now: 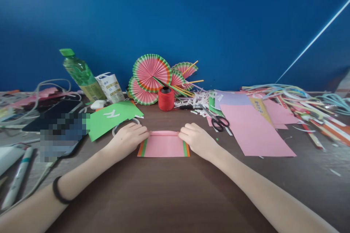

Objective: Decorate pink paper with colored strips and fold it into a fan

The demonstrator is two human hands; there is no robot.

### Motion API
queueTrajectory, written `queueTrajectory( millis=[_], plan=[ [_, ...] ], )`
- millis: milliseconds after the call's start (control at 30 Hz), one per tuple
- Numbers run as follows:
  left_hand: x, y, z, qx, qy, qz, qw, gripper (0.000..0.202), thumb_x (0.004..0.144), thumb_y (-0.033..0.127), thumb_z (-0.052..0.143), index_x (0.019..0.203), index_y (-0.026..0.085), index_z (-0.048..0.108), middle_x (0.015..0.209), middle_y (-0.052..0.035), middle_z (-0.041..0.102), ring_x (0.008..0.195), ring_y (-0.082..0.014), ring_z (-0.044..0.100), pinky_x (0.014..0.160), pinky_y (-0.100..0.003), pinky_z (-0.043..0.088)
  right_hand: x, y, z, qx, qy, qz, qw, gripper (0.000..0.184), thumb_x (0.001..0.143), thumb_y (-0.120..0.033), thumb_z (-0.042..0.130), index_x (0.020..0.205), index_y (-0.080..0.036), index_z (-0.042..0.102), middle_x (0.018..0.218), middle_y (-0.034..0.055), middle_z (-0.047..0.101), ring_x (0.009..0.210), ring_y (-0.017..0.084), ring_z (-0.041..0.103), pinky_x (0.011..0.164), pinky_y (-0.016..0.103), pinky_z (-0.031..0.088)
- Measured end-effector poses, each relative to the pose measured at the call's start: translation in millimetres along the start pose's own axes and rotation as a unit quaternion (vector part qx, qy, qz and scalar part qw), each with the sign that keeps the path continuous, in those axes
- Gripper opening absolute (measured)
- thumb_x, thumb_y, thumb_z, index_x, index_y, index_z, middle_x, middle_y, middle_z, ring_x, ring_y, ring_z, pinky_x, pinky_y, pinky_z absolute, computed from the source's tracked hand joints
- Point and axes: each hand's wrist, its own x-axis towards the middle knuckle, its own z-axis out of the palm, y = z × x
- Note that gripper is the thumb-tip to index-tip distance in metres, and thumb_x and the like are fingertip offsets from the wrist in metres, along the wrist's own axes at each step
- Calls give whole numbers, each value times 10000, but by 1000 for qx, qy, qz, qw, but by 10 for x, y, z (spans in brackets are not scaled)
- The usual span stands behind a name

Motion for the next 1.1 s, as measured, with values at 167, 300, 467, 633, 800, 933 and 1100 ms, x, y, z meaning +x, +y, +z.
queueTrajectory(
  millis=[167,300,467,633,800,933,1100],
  plan=[
    [-6,61,-52,-1,-32,-17,999,179,829,69,418,828,146,580,742,-42,566,668,-169,521,626,-303,392,-14,-28,-20,-2,-6,9,1000,290,762,42,394,773,-140,619,741,64,592,699,186,439,629,287,337],
    [-6,122,-130,-15,-77,-40,996,210,792,18,424,873,136,577,768,-51,577,681,-173,544,632,-302,410,-53,-82,-17,-9,8,19,1000,298,750,38,392,855,-123,621,771,72,605,692,186,453,647,293,376],
    [17,214,-173,15,-109,-61,992,254,737,-3,425,900,109,584,765,-71,564,621,-175,540,602,-317,410,-56,-210,-36,-54,-6,43,998,380,725,43,376,985,-103,611,818,101,607,706,199,482,682,335,393],
    [48,329,-157,44,-96,-62,992,502,766,30,394,1242,179,446,778,-58,540,631,-176,543,618,-324,407,24,-332,-79,-98,-22,65,993,557,723,29,401,1239,-163,487,726,70,555,664,206,471,611,339,346],
    [80,393,-146,54,-90,-75,992,488,793,36,381,1241,215,459,775,-50,524,673,-177,539,690,-347,410,66,-360,-76,-99,-24,75,992,476,784,-18,425,1210,-208,520,727,69,538,676,195,458,604,326,314],
    [84,378,-162,48,-106,-71,991,444,796,41,394,1203,186,496,784,-59,542,683,-185,546,668,-342,408,51,-338,-48,-99,-1,72,992,428,789,-24,430,1166,-182,559,731,73,553,695,196,458,604,321,304],
    [62,277,-149,-6,-79,-90,993,301,794,51,404,1015,134,590,737,-60,539,625,-166,523,598,-315,391,12,-264,15,-61,60,89,992,278,830,-53,412,941,-125,657,671,65,545,650,174,446,600,309,304]
  ],
)
